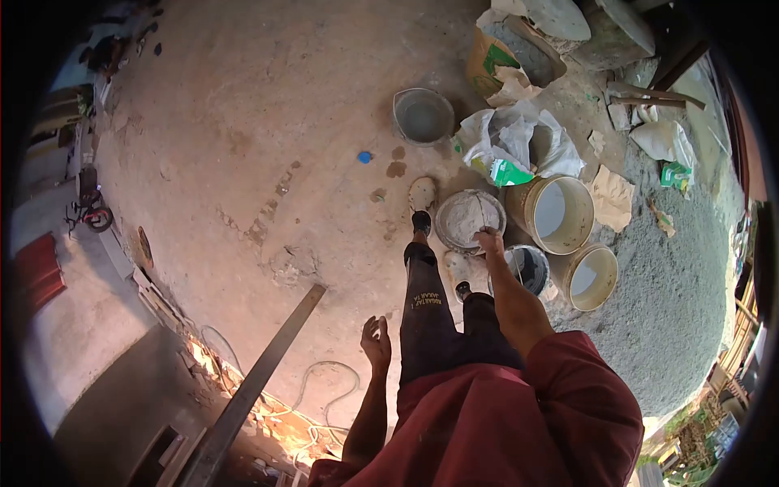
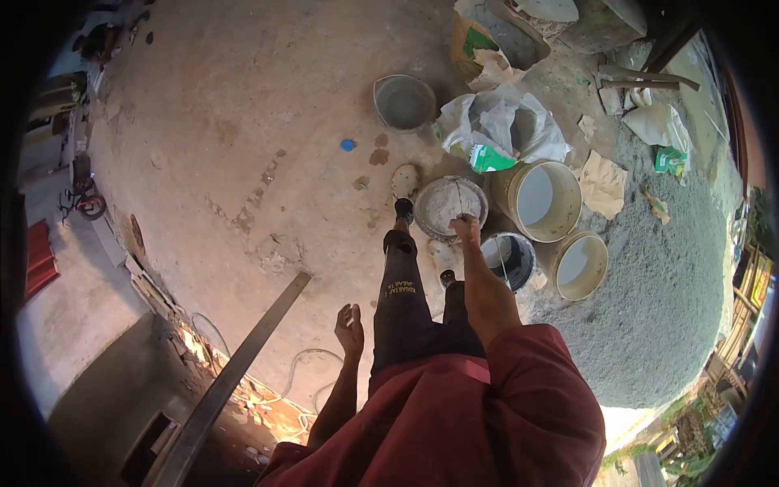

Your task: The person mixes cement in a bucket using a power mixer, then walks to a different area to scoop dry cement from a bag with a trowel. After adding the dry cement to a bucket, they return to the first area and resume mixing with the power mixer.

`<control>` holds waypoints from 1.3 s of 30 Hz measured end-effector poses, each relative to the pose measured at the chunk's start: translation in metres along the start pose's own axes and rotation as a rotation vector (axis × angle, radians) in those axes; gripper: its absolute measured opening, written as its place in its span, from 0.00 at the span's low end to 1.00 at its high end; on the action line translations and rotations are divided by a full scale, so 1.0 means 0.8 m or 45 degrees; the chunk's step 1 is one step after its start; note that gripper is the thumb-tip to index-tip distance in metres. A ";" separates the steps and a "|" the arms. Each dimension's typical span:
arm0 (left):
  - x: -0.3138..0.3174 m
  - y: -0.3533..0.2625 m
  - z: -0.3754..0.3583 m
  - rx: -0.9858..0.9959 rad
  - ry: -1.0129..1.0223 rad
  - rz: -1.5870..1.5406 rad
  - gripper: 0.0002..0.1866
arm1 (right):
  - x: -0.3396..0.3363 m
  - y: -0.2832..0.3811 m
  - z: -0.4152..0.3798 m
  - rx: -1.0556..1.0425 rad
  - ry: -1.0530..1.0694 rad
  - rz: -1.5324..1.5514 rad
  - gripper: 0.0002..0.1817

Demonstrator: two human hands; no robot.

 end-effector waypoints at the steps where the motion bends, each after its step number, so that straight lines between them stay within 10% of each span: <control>1: -0.071 0.031 -0.047 -0.042 -0.140 -0.009 0.25 | -0.004 0.017 -0.016 -0.043 0.039 0.034 0.12; 8: -0.445 0.522 -0.452 -0.787 -1.458 -0.055 0.22 | -0.005 0.096 -0.101 0.144 0.304 0.236 0.14; 9: -0.474 0.535 -0.505 -0.838 -1.703 -0.155 0.24 | 0.023 0.106 -0.053 -0.718 0.585 -0.164 0.17; 10: -0.501 0.551 -0.543 -0.794 -1.828 -0.144 0.26 | 0.015 0.097 -0.089 0.171 0.474 0.104 0.17; 16: -0.613 0.546 -0.669 -1.011 -2.127 0.103 0.26 | 0.016 0.113 -0.199 0.127 0.565 -0.087 0.14; 18: -0.634 0.580 -0.715 -0.998 -2.201 0.211 0.25 | 0.044 0.119 -0.177 -0.450 0.861 -0.320 0.14; 22: -0.697 0.651 -0.814 -1.341 -1.846 0.450 0.25 | 0.060 0.119 -0.272 -0.918 1.101 -0.552 0.13; 24: -0.722 0.724 -0.857 -1.359 -1.759 0.482 0.24 | 0.069 0.125 -0.380 -1.836 0.864 -1.139 0.17; 25: -0.739 0.750 -0.868 -1.350 -1.654 0.534 0.23 | 0.106 0.120 -0.233 -1.312 0.782 -0.755 0.29; 30: -0.862 0.832 -0.740 -1.067 -0.889 0.960 0.18 | 0.218 0.017 -0.340 -0.995 0.959 -1.371 0.34; 32: -0.951 0.804 -0.688 -0.911 -1.467 0.518 0.33 | 0.236 -0.018 -0.449 -0.885 0.873 -1.332 0.36; 34: -1.024 0.769 -0.614 -0.834 -1.298 1.105 0.48 | 0.224 -0.044 -0.699 -1.178 0.985 -1.115 0.37; 38: -1.167 0.931 -0.542 -0.979 -1.002 0.474 0.54 | 0.365 -0.126 -0.782 -1.174 1.039 -1.169 0.39; 39: -1.208 0.937 -0.543 -1.094 -0.996 0.300 0.49 | 0.414 -0.157 -0.771 -0.682 1.065 -1.027 0.40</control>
Point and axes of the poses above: each hand's wrist, its own z-axis towards the middle knuckle, its own x-axis out of the palm, y = z × x, the point moved 9 cm from there along z, towards the middle knuckle, and after that the axes turned 11 degrees about -y, right-handed, at the moved point
